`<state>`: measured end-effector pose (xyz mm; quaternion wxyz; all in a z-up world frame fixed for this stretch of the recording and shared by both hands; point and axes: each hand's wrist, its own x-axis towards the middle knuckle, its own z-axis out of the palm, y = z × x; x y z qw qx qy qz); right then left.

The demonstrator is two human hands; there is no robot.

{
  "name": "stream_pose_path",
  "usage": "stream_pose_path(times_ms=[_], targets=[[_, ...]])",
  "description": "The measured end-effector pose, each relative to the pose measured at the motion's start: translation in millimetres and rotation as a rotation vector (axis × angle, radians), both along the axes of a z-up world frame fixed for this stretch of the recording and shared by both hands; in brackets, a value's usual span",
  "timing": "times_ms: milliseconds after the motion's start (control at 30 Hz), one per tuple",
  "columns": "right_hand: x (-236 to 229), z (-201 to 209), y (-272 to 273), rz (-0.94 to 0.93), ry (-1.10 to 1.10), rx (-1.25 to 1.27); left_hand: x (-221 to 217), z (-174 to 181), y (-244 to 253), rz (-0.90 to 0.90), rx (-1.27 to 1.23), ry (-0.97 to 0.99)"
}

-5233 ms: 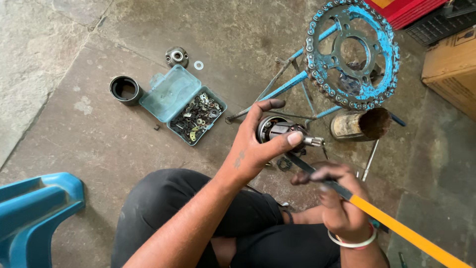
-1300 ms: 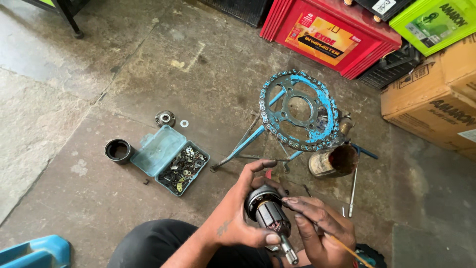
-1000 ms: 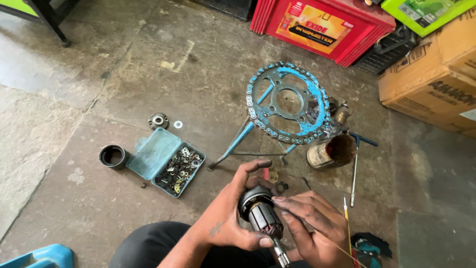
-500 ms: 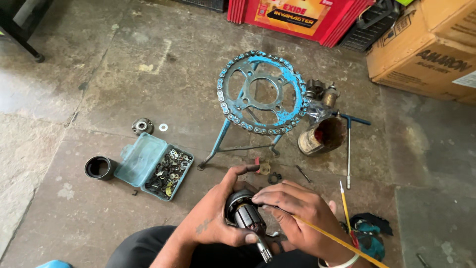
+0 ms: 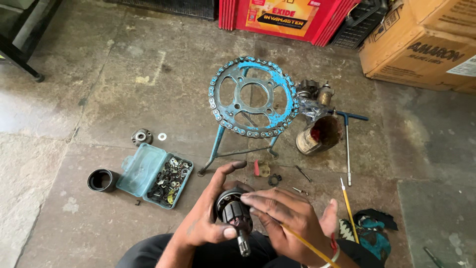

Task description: The person sits on the floor and assembles a cylindrical mechanical component, likely a starter motor. They insert small metal parts into the housing, use a screwdriver to tighten a screw, and apply a red substance from a can to the assembly.

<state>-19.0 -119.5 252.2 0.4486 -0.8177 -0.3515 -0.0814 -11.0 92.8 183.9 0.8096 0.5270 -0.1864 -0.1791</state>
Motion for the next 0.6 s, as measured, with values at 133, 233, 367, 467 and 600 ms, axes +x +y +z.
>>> stream_pose_path(times_ms=[133, 233, 367, 467, 600], targets=[[9, 9, -9, 0.171, -0.04, -0.096, -3, 6, 8, -0.024, 0.047, 0.019], [9, 8, -11, 0.178, 0.012, -0.049, -7, 9, 4, -0.014, 0.115, 0.044], [5, 1, -11, 0.002, 0.233, -0.045, -7, 11, -5, 0.049, 0.08, 0.031], [5, 0, -11, 0.02, 0.143, -0.016, -7, 10, -7, 0.131, 0.153, -0.018], [10, 9, -21, 0.087, 0.031, 0.013, -8, 11, -7, 0.105, 0.106, -0.003]])
